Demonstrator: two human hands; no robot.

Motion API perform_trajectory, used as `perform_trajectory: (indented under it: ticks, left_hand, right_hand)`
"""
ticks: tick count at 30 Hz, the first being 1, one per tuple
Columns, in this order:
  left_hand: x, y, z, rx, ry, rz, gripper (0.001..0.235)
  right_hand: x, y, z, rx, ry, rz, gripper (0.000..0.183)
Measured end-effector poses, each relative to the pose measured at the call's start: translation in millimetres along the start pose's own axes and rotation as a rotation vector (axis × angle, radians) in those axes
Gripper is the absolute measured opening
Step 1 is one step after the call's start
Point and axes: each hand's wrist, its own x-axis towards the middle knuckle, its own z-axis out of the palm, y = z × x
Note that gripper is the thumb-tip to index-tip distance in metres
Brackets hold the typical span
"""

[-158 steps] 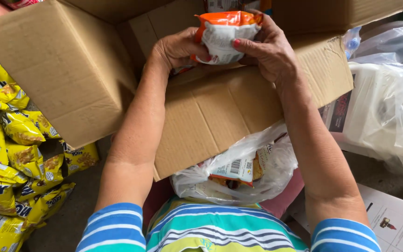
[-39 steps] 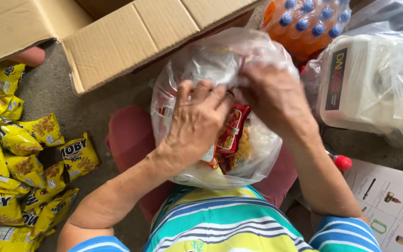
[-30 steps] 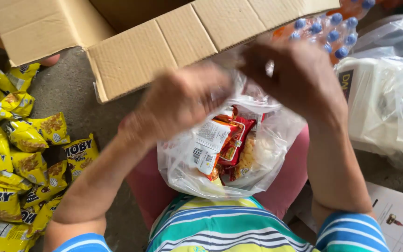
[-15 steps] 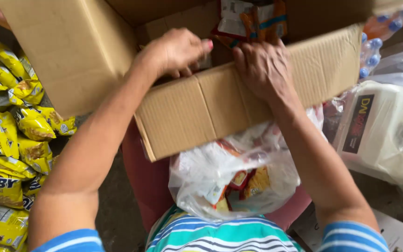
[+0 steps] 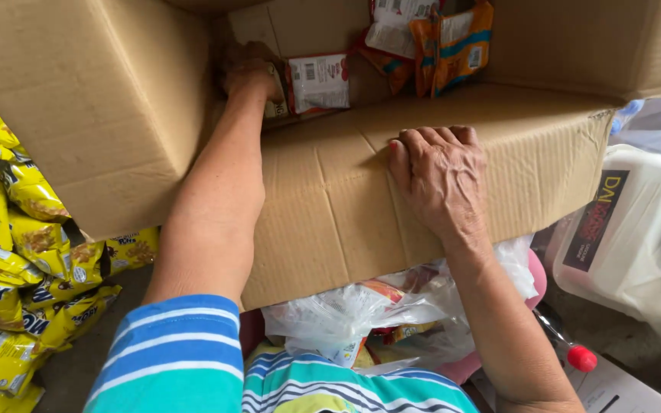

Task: Packing various snack bags from a cardboard box into a clear plastic bag.

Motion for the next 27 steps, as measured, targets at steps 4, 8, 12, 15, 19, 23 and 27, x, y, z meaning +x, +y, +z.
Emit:
perform_trajectory:
  ticks: [4, 8, 12, 15, 19, 23, 27]
  left_hand:
    - [-1.3, 2.1, 6.3, 0.112, -0.056, 0.007, 0.085]
    - [-8.6, 10.6, 12.0, 0.214, -0.106, 0.030, 0.086]
    - [-30.7, 22.4, -6.4, 0.297, -0.131, 0.053, 0.088]
    - [-50.4, 35.9, -40.0, 0.135, -0.135, 0.113, 0.077]
    - [-51.1, 42.6, -59.9, -0.475, -0.223, 0.450, 0.058]
    - [-123.7, 55.5, -92.5, -0.915, -0.394, 0.940, 0.056]
    - [-163.8, 53.0, -107.0, -0.918, -0.364, 1.126, 0.060]
  right_hand:
    - [-0.9, -4.1, -0.3, 0.027, 0.018, 0.020, 0.019]
    - [-0.2, -5.6, -4.8, -0.004, -0.051, 0.044, 0.023]
    - [-1.2, 1.1, -1.7, 0.014, -0.041, 0.051, 0.024]
    - [0.7, 7.5, -0.5, 0.006, -0.062, 0.055, 0.025]
    - [12.2, 22.2, 1.8, 0.267, 0.039, 0.207, 0.038]
    - [20.1, 55.1, 19.0, 0.719, 0.133, 0.280, 0.088]
    - [20.0, 54.6, 24.6, 1.042, 0.052, 0.099, 0.090]
